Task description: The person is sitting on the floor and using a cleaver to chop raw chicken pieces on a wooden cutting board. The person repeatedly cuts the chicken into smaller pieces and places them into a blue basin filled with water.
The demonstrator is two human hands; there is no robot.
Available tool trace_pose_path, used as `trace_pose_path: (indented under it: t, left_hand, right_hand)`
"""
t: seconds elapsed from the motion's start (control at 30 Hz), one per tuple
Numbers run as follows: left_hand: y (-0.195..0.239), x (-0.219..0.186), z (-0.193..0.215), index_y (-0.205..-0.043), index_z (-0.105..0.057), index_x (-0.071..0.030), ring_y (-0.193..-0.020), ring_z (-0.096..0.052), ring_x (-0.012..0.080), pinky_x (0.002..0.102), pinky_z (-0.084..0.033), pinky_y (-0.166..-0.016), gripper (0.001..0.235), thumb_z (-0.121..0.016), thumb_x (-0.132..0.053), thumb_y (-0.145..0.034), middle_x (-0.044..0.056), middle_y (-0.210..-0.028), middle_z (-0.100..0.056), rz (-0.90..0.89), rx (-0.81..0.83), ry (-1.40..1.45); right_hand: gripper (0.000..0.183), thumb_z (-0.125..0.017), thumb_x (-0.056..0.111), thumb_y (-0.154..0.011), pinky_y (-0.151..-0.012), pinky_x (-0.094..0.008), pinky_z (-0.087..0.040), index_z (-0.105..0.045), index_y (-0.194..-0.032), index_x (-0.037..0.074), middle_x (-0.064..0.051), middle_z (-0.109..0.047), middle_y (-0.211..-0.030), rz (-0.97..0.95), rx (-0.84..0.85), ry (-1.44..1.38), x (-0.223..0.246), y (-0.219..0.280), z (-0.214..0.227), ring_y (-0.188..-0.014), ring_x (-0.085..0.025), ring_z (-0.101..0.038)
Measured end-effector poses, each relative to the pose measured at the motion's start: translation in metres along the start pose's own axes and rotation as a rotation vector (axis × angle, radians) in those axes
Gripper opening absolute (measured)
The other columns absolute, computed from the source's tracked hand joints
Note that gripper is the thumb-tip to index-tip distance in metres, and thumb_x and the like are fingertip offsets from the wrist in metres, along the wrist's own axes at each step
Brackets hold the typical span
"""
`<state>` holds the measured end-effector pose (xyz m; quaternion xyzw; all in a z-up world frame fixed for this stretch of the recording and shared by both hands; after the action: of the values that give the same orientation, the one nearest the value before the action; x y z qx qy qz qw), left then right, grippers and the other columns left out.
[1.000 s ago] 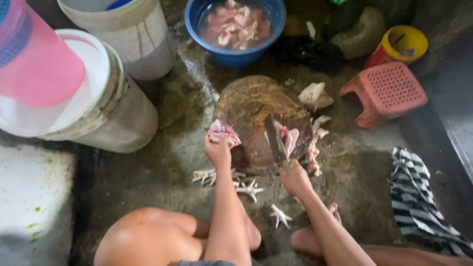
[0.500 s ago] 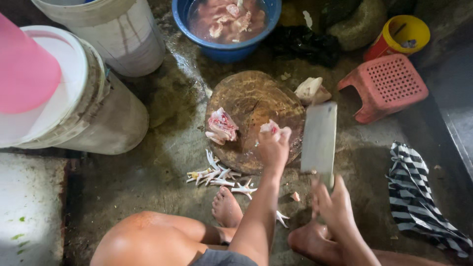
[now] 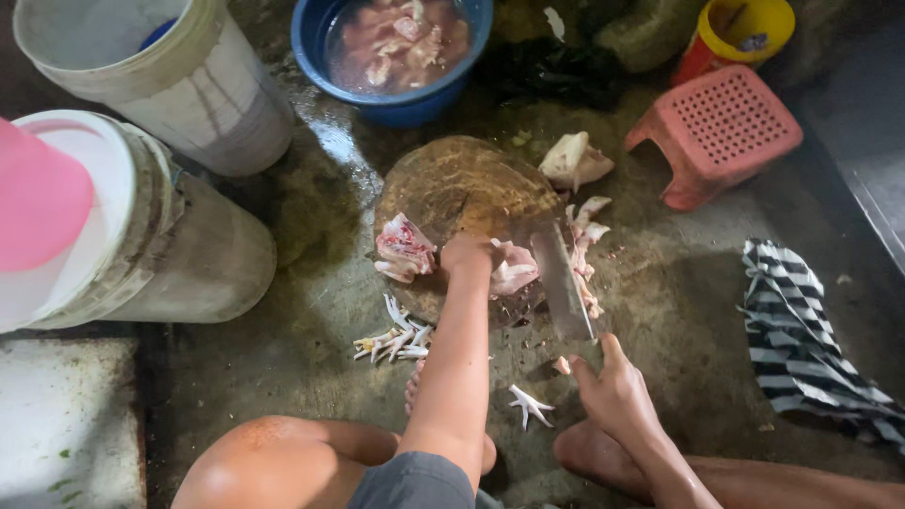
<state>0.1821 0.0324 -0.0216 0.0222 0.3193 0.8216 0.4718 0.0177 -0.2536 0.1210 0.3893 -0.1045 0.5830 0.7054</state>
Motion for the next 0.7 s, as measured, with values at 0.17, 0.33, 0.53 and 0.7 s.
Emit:
trace_pose_path:
  t: [0.17,0.33,0.53,0.7]
  left_hand:
    - [-0.005,-0.006,-0.017,-0.109,-0.078,-0.010,-0.111,-0.073,0.0340,0.044,-0.059,-0.090,0.028,-0.061,-0.027,-0.094,0.018,-0.118,-0.074,-0.116,-0.148,-0.116]
    - [0.018,0.004,-0.022,-0.108,-0.074,-0.008,-0.109,-0.069,0.0403,0.051,-0.056,-0.090,0.028,-0.060,-0.029,-0.096,0.021,-0.116,-0.072,-0.162,-0.127,0.057]
    - [0.059,0.006,-0.006,-0.124,-0.052,-0.002,-0.111,-0.065,0.0456,0.054,-0.055,-0.090,0.041,-0.066,-0.026,-0.094,0.024,-0.128,-0.059,-0.142,-0.296,0.225]
    - [0.089,0.004,-0.007,-0.113,-0.052,-0.002,-0.097,-0.064,0.0462,0.056,-0.053,-0.080,0.038,-0.069,-0.029,-0.092,0.024,-0.119,-0.056,-0.182,-0.454,0.318]
  right_hand:
    - [0.056,-0.066,0.038,-0.087,-0.090,-0.057,-0.051,-0.051,-0.131,0.007,-0.032,-0.073,-0.095,0.029,0.041,0.227,-0.016,0.003,-0.012,-0.103,-0.053,-0.064]
    - [0.056,-0.067,0.040,-0.089,-0.094,-0.056,-0.051,-0.049,-0.133,0.011,-0.038,-0.066,-0.101,-0.027,0.073,0.386,-0.030,0.005,-0.023,-0.100,-0.054,-0.066]
    - [0.047,-0.060,0.039,-0.090,-0.089,-0.059,-0.052,-0.049,-0.125,0.009,-0.028,-0.074,-0.083,0.025,0.092,0.269,-0.026,0.003,-0.040,-0.089,-0.053,-0.071]
    - [0.042,-0.062,0.044,-0.093,-0.093,-0.061,-0.045,-0.051,-0.117,0.011,-0.024,-0.076,-0.079,0.048,0.071,0.511,-0.009,-0.001,-0.041,-0.089,-0.056,-0.064]
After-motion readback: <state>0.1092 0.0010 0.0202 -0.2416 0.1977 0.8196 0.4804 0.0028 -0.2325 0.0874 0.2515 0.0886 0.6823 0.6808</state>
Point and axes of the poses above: each hand's wrist, its own y-axis away from the middle knuckle, its own z-axis out of the back of the hand, x = y × z, the point moved 9 cm from there along -y, towards the middle knuckle
